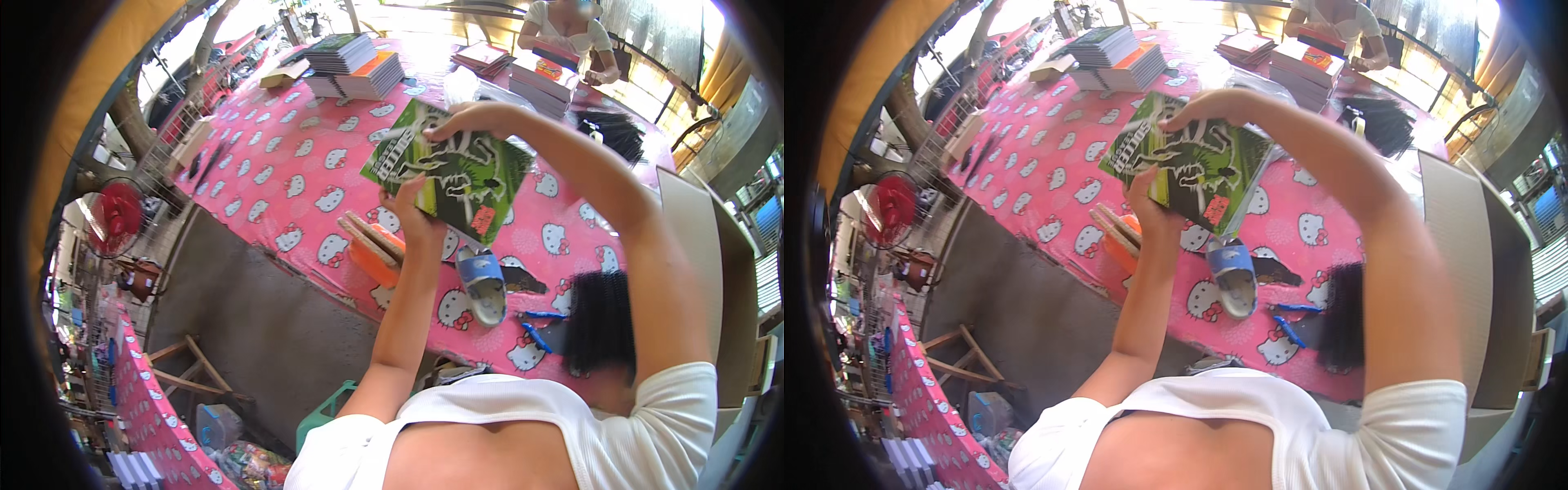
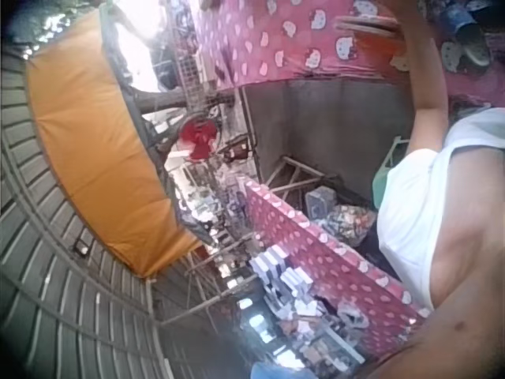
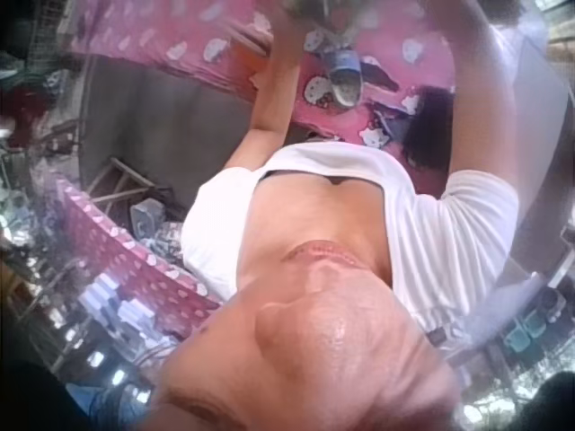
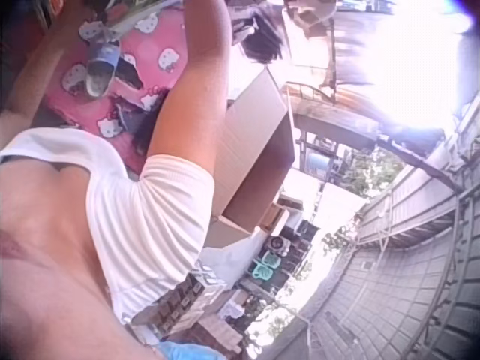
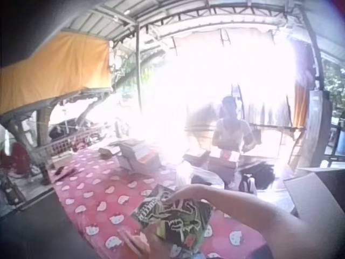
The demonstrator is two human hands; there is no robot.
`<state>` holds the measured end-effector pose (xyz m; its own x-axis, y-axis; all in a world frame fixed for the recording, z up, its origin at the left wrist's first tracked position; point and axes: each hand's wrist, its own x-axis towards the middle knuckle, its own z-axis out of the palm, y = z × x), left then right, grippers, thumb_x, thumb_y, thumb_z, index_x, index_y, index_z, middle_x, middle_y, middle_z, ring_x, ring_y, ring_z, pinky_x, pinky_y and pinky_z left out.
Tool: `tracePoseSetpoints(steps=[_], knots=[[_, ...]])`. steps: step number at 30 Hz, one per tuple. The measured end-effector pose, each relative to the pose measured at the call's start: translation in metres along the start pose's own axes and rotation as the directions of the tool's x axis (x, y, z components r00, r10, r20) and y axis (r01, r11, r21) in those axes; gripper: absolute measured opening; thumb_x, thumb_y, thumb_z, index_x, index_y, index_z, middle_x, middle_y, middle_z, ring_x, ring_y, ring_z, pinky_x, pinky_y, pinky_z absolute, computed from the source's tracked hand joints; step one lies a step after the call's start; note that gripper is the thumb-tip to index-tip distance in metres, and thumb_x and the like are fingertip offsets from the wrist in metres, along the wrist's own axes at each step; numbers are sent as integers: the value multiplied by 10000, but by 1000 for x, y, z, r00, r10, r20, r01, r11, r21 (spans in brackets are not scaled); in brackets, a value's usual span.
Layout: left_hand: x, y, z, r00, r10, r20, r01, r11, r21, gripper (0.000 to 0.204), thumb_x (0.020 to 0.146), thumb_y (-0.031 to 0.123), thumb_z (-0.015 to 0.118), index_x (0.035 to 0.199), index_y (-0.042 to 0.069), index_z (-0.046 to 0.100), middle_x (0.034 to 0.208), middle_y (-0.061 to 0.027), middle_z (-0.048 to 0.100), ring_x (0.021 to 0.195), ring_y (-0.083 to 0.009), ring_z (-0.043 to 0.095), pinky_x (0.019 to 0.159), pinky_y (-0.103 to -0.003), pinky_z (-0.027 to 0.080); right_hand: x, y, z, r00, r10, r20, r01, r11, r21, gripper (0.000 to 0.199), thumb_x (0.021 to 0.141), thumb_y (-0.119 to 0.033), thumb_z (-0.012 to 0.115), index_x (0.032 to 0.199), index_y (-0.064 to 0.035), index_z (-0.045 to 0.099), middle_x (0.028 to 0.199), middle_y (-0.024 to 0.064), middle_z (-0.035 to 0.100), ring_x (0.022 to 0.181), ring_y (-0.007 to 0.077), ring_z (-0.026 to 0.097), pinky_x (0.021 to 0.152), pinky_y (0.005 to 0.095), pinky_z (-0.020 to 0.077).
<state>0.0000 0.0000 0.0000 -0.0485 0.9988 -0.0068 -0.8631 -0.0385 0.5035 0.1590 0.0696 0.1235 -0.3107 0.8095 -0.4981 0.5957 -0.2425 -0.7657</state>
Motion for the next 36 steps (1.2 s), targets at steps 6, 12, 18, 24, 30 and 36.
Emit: tracePoseSetpoints(steps=[6,12,18,24,30,36], knots=[[29,-43,-48,956,-145,-256,115,985,-131,651,702,-37,590,1200,180,232,1102,-120,462,959,-291,582,773,-448,583,67,54,9,991,113,-64,-118,990,-77,871,649,-621,748,1178,45,561,1146,169,596,1035,231,597,880,352,483],[63,-69,-83,934,-208,-290,146,964,-222,708,719,-28,607,1261,161,193,1135,-124,441,949,-293,575,783,-451,569,115,77,2,983,171,67,-169,985,-27,870,610,-693,724,1084,32,645,1078,152,641,969,248,626,852,340,485],[69,-64,-54,838,-154,-524,185,983,7,423,726,89,641,1072,59,400,929,-95,564,797,-232,625,690,-366,561,83,58,14,942,-69,-328,-96,883,-460,708,739,-538,700,1152,23,577,1091,189,618,988,342,600,877,371,471],[62,-62,-39,843,-214,-494,274,960,53,926,637,33,703,1330,123,95,1130,-199,439,892,-309,590,700,-462,573,-36,108,110,234,-660,-714,150,750,-645,650,740,-303,755,1255,-23,473,1264,210,509,1166,380,488,974,442,398],[75,-49,-53,822,-249,-512,344,934,99,983,632,34,709,1359,92,49,1208,-238,409,949,-351,578,771,-529,542,-78,152,232,655,-175,-735,-147,925,-351,564,688,-101,731,1207,-125,512,1308,214,433,1100,409,522,915,456,433],[67,-47,-27,765,-190,-616,382,903,196,1035,567,60,738,1358,83,71,1228,-224,414,1018,-350,544,829,-532,502,-93,190,237,591,83,-802,-195,980,-42,452,666,62,575,1085,-93,504,1113,209,447,962,429,562,801,459,484]])
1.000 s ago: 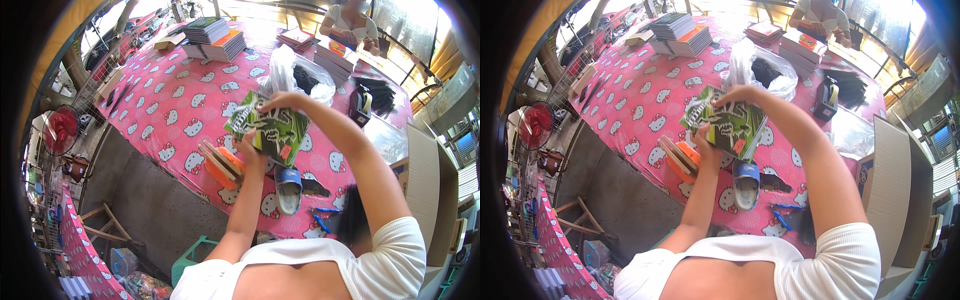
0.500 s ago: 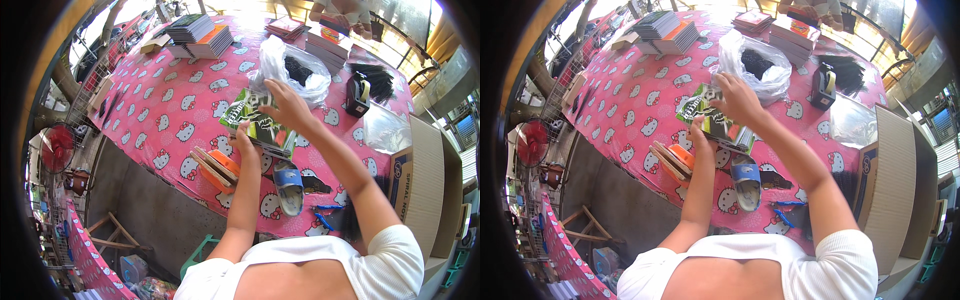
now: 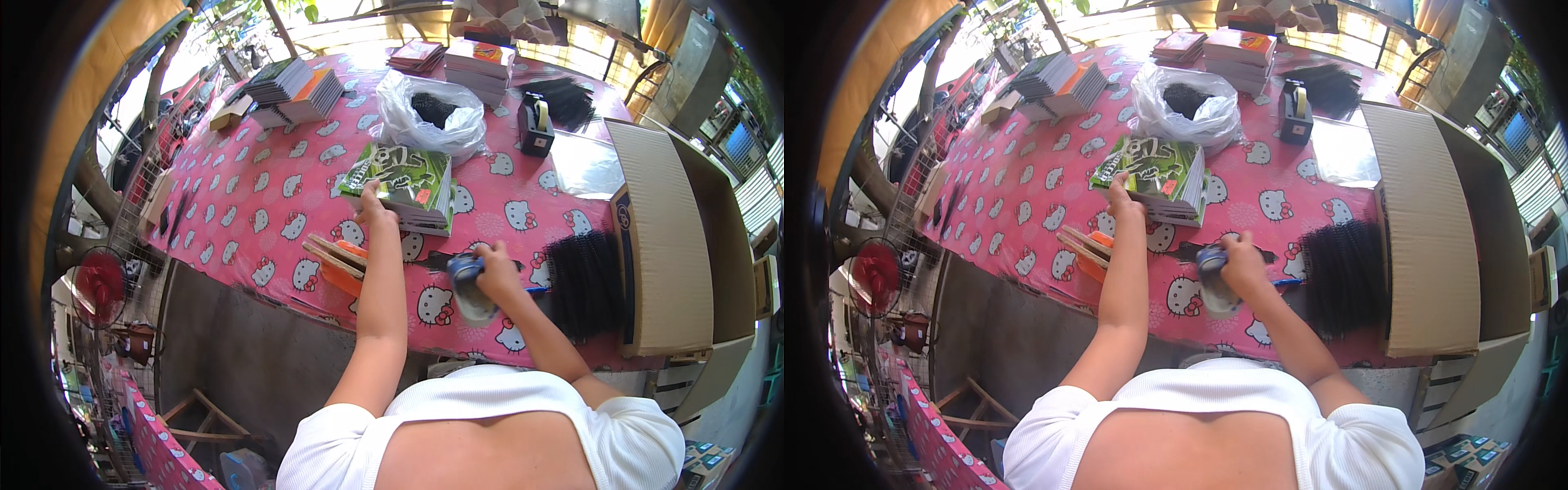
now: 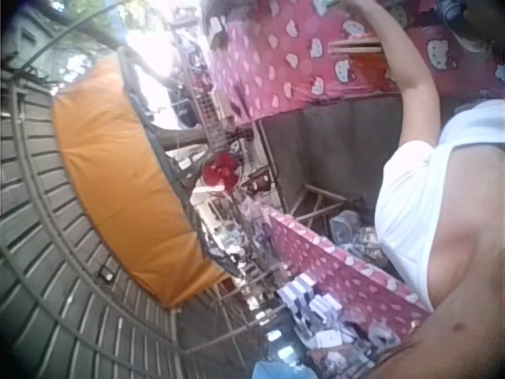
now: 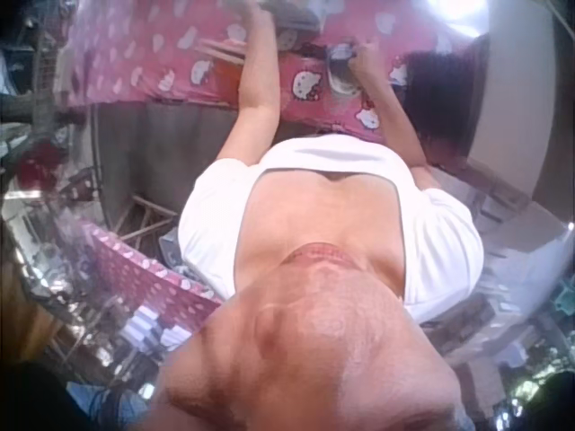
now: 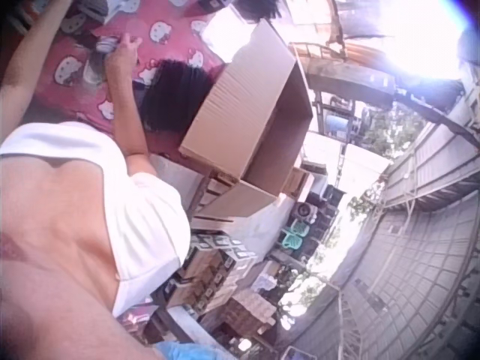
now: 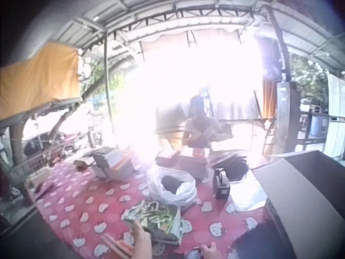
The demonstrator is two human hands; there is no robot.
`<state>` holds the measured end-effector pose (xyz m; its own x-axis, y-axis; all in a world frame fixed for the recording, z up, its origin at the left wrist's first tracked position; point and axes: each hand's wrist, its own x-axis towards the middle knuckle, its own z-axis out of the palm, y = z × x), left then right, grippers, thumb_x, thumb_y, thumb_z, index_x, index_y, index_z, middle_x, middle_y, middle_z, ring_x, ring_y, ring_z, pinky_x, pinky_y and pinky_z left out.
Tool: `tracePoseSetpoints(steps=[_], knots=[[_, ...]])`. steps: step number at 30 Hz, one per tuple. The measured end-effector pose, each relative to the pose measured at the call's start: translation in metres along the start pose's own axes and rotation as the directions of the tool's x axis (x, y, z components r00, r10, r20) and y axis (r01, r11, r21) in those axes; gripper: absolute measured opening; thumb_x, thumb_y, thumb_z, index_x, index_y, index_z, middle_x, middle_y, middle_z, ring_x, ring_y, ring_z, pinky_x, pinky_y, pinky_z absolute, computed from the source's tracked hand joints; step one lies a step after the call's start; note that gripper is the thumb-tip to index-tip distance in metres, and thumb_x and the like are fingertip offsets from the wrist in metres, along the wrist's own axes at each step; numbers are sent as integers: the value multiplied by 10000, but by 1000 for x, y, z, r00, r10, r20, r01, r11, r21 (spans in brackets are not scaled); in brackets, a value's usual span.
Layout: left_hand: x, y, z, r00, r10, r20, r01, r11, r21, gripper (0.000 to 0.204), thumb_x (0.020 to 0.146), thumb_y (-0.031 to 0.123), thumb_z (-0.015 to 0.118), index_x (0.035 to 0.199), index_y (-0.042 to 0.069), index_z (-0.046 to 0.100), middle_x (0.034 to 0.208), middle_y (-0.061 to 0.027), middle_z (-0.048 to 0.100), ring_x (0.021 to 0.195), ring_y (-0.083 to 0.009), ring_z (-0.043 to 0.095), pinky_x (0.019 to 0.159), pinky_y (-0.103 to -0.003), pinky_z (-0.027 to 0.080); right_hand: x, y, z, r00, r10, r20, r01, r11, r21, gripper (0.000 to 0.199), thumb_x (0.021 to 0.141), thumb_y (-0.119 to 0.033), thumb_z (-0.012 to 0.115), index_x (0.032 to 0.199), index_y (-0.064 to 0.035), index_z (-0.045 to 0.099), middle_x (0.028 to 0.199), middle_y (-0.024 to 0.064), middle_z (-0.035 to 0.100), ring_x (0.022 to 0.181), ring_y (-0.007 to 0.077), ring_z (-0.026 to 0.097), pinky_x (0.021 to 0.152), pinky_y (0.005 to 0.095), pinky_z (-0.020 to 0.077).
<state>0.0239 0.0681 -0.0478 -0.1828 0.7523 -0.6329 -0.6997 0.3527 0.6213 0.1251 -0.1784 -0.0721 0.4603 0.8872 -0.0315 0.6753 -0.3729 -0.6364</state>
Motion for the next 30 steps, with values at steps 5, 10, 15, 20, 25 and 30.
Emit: tracePoseSetpoints(steps=[5,10,15,20,25,30], knots=[[4,-13,4,998,-12,63,6,996,87,1085,573,116,801,1371,58,68,1271,-201,412,1082,-342,510,904,-536,452,10,41,-28,927,156,-340,-158,987,22,507,679,7,595,1161,-81,463,1149,219,422,954,435,556,819,464,480],[43,14,-10,936,-73,343,40,994,102,1165,531,222,881,1396,72,115,1326,-225,391,1159,-356,469,953,-552,421,11,13,-37,974,162,-158,-187,969,-160,798,694,-376,763,1306,-16,400,1339,292,330,1217,457,403,995,468,382],[-22,32,29,954,300,3,-272,861,430,1070,608,347,827,1439,69,213,1397,-275,335,1305,-388,325,999,-553,379,60,18,-20,963,20,-270,22,988,151,801,762,-480,704,1292,51,423,1361,271,381,1274,403,380,1039,425,342],[103,115,9,817,302,492,-570,292,768,740,730,370,716,1299,-21,449,1309,-222,480,1187,-343,472,949,-469,408,111,-46,19,1000,-6,13,-1,852,524,766,836,-530,614,1292,58,434,1233,246,533,1174,326,508,987,379,387],[90,56,50,740,-288,608,-571,210,794,490,848,332,625,1168,-34,567,1065,-157,630,966,-237,599,770,-400,491,152,-33,1,991,78,108,-130,747,652,858,867,-576,546,1468,-76,192,1205,162,569,1092,210,537,942,325,406],[121,99,36,768,-280,576,-566,124,815,753,815,432,668,1356,-15,396,1322,-171,486,1108,-285,562,830,-415,491,111,-51,0,945,-90,-314,202,916,346,900,827,-534,617,1443,-24,204,1375,282,389,1308,371,362,1062,397,311]])
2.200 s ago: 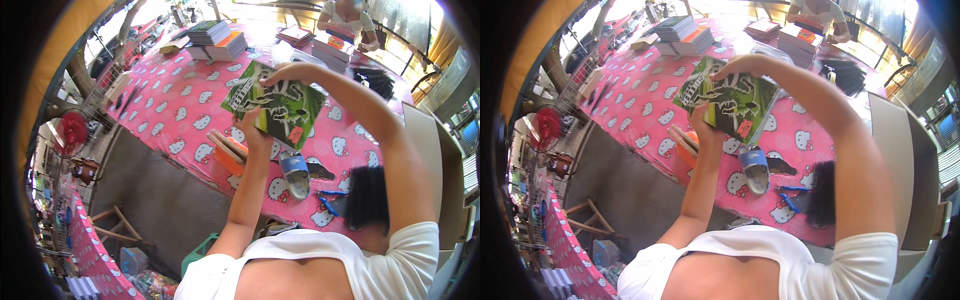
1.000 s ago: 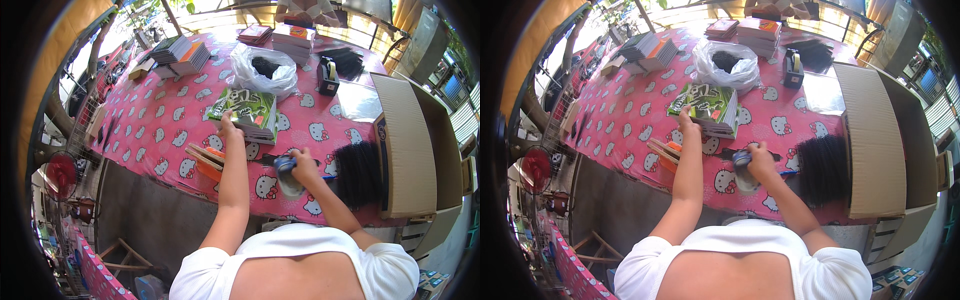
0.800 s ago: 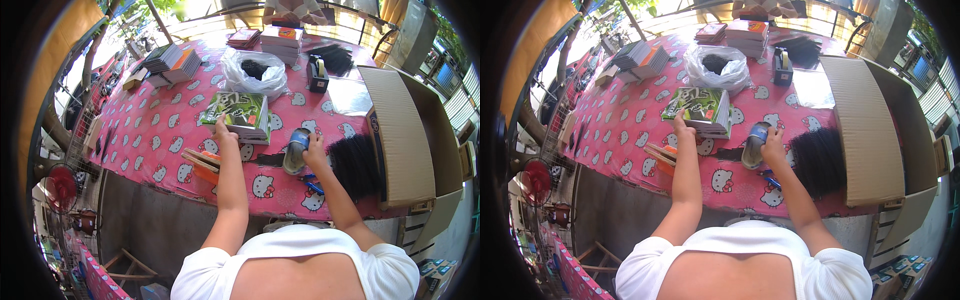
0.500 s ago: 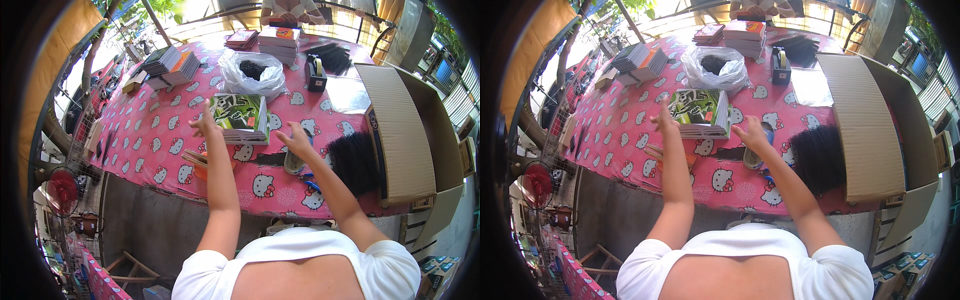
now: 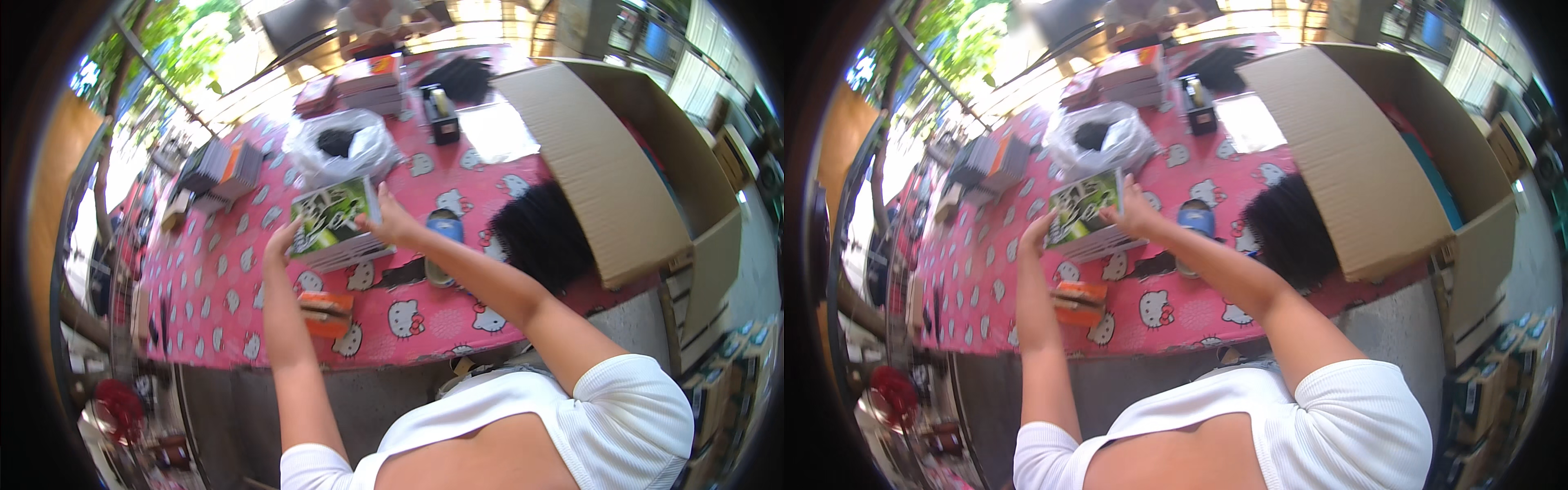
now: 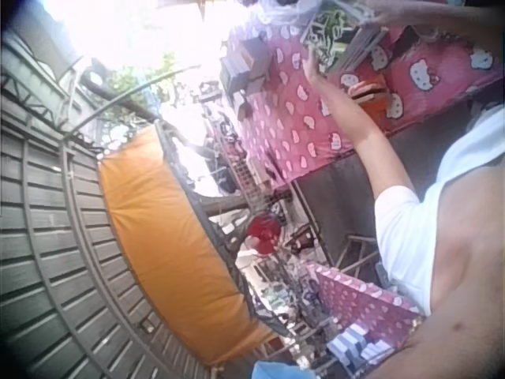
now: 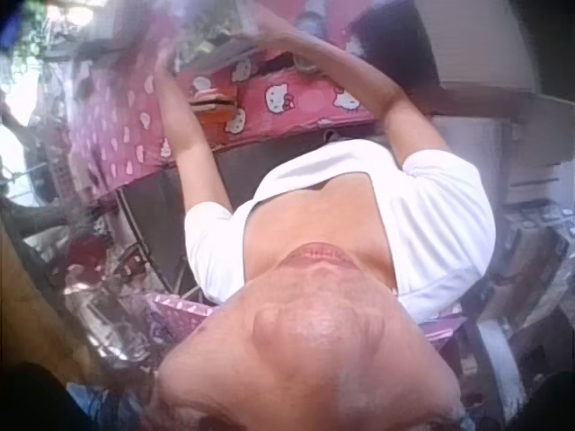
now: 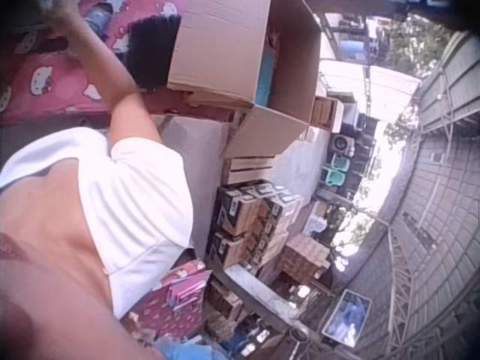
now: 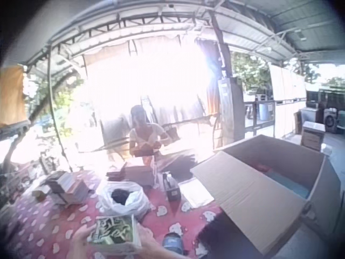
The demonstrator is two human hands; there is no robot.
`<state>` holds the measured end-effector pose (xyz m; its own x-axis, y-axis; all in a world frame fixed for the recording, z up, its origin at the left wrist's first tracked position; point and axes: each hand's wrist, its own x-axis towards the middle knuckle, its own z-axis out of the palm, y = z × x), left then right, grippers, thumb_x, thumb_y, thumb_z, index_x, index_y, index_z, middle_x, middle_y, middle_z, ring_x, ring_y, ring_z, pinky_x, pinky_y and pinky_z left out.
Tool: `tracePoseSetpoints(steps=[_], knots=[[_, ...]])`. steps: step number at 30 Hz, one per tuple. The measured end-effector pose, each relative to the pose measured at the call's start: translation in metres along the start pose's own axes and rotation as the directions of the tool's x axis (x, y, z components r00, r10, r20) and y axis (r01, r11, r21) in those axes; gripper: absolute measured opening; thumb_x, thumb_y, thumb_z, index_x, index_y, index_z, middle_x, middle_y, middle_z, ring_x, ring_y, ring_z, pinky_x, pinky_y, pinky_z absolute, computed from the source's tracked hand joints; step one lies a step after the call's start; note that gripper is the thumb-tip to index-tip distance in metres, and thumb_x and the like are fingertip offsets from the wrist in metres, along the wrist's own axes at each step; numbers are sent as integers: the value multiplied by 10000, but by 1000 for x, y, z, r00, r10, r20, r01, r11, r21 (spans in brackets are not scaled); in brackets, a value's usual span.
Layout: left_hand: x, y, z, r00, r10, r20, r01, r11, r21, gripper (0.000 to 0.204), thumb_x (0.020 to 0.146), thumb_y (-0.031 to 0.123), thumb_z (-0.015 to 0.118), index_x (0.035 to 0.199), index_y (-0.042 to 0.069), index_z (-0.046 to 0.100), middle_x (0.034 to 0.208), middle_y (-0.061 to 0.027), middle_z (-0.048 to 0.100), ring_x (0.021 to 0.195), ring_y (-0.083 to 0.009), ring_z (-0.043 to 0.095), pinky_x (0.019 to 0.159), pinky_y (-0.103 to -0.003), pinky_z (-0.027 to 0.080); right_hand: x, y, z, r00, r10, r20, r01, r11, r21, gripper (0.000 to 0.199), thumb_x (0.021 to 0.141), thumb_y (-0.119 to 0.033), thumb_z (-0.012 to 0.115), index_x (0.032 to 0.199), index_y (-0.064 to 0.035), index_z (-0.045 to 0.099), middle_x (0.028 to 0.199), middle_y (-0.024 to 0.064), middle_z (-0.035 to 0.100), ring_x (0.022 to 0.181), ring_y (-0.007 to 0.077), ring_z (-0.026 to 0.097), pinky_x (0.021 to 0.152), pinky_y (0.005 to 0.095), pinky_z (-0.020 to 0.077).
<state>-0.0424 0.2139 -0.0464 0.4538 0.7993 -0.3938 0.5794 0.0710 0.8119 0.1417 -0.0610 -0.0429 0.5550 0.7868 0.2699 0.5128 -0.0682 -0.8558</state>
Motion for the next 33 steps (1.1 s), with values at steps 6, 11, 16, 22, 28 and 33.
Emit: tracePoseSetpoints(steps=[6,11,16,22,28,33], knots=[[-6,51,-16,962,156,-226,-149,988,49,776,782,428,706,1335,-30,413,1325,-190,475,1205,-264,478,954,-405,402,-186,-103,-209,952,-304,25,294,936,194,394,805,-209,718,1110,10,600,1224,214,554,1076,332,592,892,371,486],[-11,140,20,847,406,-345,-435,900,-9,642,797,329,701,1262,-50,474,1234,-182,546,1154,-240,513,949,-367,404,-274,-117,-363,680,-556,-478,220,776,-591,147,839,-108,669,946,-8,657,980,161,665,903,292,652,788,372,522],[-165,287,181,706,678,-205,-706,698,-122,612,823,244,668,1292,-65,424,1293,-219,485,1153,-241,515,988,-312,381,-302,-60,-494,733,-479,-482,-225,499,-837,132,865,-115,637,934,-3,648,1046,155,648,981,300,617,835,367,488],[-295,375,366,532,750,393,-817,577,5,649,797,381,693,1320,73,463,1275,-137,518,1136,-211,518,904,-328,411,-306,40,-564,750,-515,-414,-53,577,-815,271,897,-304,577,770,-65,595,797,92,593,823,278,538,859,409,369],[-314,423,582,404,514,757,-914,189,360,742,726,509,728,1219,-11,533,1167,-195,587,1098,-289,556,895,-359,464,-302,63,-562,564,-651,-508,27,630,-776,248,844,-287,610,701,-115,504,691,60,479,756,255,492,844,455,338],[-202,392,691,544,280,791,-839,165,519,756,655,585,736,1047,-54,639,1018,-227,658,1001,-316,624,879,-394,487,-300,54,-553,624,-609,-489,84,674,-734,238,820,-306,634,721,-118,527,723,40,499,782,240,516,897,447,319]])
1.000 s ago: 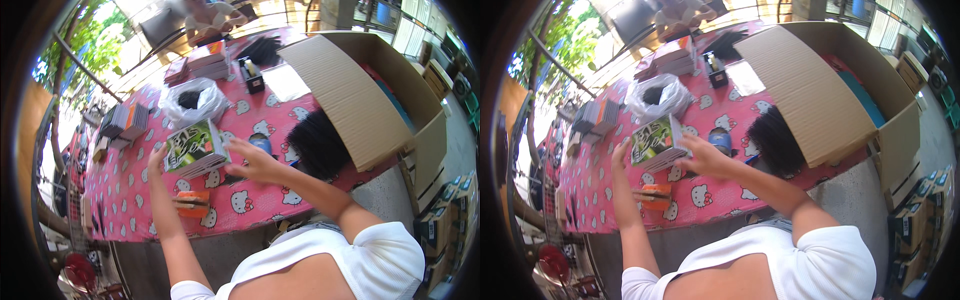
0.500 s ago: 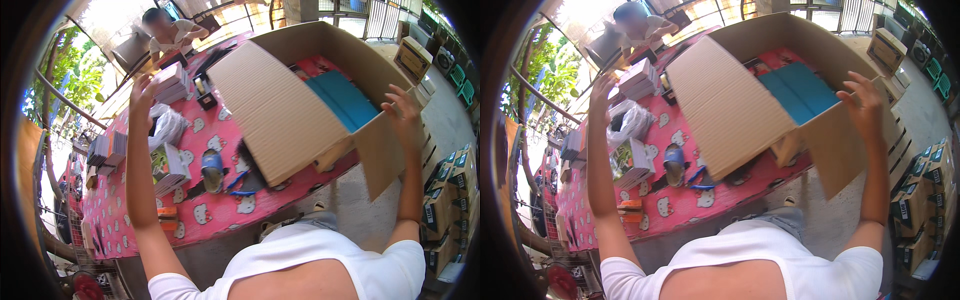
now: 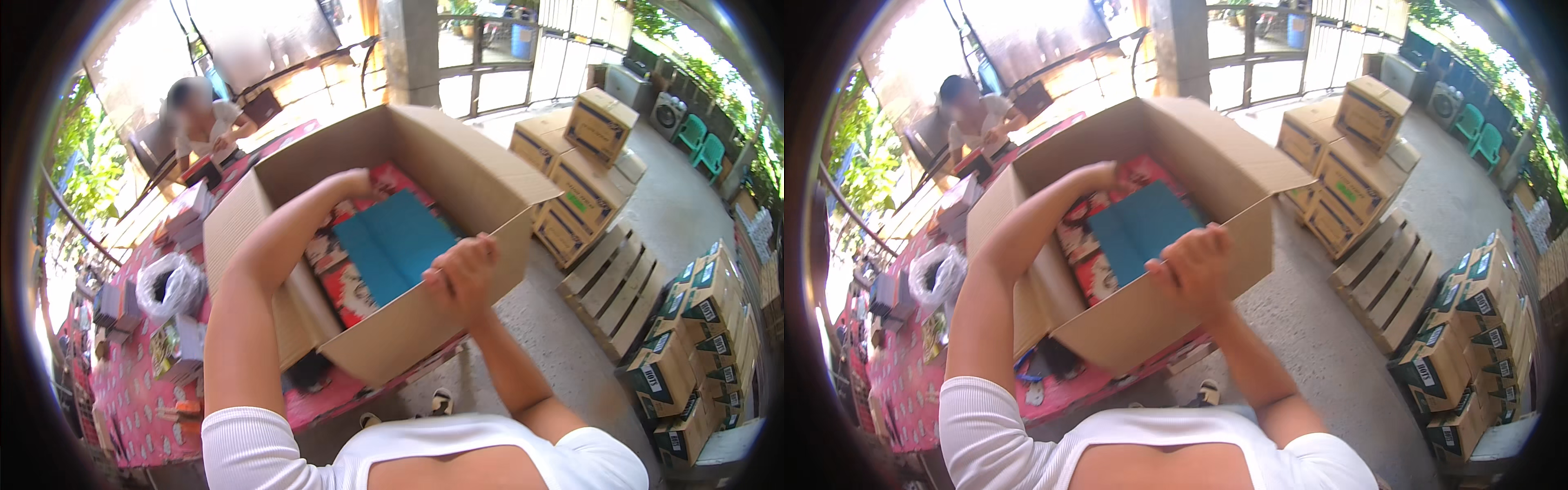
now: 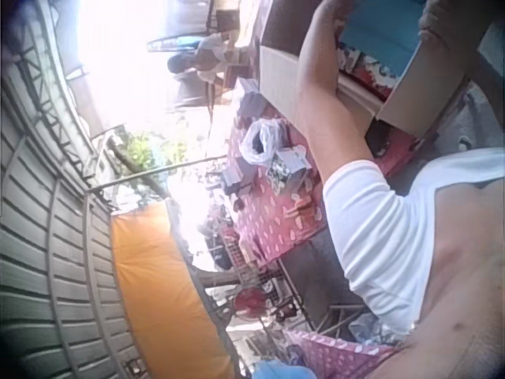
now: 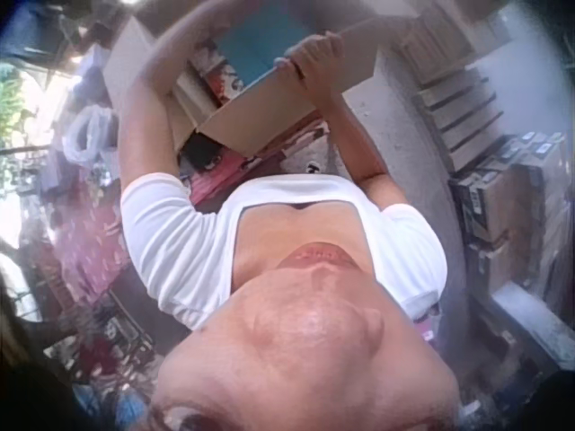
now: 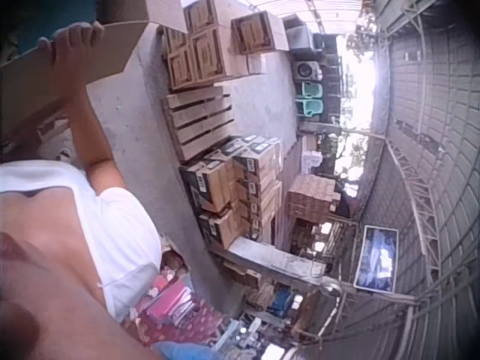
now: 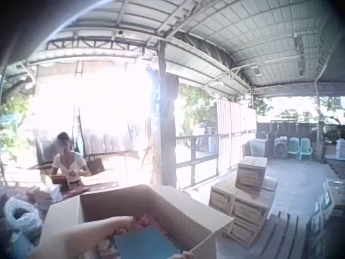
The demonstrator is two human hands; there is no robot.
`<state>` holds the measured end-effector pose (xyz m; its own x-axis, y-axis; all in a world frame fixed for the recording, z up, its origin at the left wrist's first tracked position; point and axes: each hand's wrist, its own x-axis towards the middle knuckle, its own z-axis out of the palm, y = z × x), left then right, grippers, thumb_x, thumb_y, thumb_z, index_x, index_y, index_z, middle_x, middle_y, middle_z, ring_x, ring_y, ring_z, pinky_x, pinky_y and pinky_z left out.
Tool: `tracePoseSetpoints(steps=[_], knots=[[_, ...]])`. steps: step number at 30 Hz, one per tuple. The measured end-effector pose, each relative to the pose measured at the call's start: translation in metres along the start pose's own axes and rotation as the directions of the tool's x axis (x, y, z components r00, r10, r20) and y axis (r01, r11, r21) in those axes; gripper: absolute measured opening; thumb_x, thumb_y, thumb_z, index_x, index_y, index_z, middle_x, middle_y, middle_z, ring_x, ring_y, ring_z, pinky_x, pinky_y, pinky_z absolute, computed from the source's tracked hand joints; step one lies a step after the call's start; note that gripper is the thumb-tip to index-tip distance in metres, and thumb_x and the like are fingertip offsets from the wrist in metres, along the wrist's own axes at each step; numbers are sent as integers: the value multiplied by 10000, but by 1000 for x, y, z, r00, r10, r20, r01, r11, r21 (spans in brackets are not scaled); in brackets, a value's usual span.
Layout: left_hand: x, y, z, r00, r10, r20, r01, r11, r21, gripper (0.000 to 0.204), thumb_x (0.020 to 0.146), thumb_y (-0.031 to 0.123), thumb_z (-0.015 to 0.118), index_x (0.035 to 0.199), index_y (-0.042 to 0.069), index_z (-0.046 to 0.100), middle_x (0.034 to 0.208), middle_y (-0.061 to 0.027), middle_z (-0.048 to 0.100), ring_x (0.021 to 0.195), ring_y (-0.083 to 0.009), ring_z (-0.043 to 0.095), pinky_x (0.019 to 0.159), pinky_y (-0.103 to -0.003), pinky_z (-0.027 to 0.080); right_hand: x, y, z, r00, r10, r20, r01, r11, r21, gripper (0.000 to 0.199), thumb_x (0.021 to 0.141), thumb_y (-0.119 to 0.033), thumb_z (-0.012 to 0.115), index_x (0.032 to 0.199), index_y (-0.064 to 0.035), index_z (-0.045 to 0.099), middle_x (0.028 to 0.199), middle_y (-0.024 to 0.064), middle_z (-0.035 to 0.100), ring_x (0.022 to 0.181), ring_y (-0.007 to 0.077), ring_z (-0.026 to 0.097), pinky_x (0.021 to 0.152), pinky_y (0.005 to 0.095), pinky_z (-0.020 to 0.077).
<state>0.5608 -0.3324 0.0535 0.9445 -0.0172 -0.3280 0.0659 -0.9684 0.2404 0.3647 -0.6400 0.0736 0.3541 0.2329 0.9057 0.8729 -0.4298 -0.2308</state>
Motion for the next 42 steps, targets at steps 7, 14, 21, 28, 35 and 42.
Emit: tracePoseSetpoints(steps=[7,14,21,28,35,42], knots=[[11,14,44,994,6,111,-16,995,95,1077,530,618,815,1276,-60,436,1298,-230,502,1184,-329,514,995,-385,425,-3,21,-11,998,32,-50,-32,999,-9,223,819,-308,639,740,-121,545,720,18,505,797,198,527,960,401,279],[-10,48,41,970,-199,140,223,956,-190,882,604,385,871,1288,6,462,1260,-196,539,1163,-306,538,875,-434,509,-2,27,-12,994,1,-106,-3,1000,-27,199,815,-272,621,707,-120,553,684,7,518,731,189,512,888,366,299],[14,19,30,872,-287,396,271,958,97,570,707,295,818,1183,74,597,1125,-146,609,959,-276,594,778,-411,516,1,12,-11,994,16,-106,-13,1000,28,176,797,-245,660,746,-105,566,714,22,511,769,208,522,913,393,304],[-11,33,33,899,-288,330,226,950,214,616,702,341,810,1199,58,581,1155,-157,601,1004,-269,590,816,-438,498,-2,11,-8,987,0,-162,-4,1000,-24,170,797,-209,644,700,-99,557,692,26,526,748,220,525,858,397,335],[-26,37,28,903,-323,283,244,928,281,664,698,386,801,1215,43,564,1184,-167,593,1049,-262,587,855,-465,479,-2,-4,-11,988,59,-146,-68,996,-60,176,798,-195,664,693,-92,566,709,28,532,784,212,541,893,393,340],[-3,42,29,779,-275,564,227,962,154,729,718,463,767,1280,81,503,1269,-141,544,1142,-247,531,952,-461,411,-5,3,-16,980,76,-182,-94,992,-89,165,782,-155,655,671,-75,564,706,43,540,756,225,533,871,391,368]])
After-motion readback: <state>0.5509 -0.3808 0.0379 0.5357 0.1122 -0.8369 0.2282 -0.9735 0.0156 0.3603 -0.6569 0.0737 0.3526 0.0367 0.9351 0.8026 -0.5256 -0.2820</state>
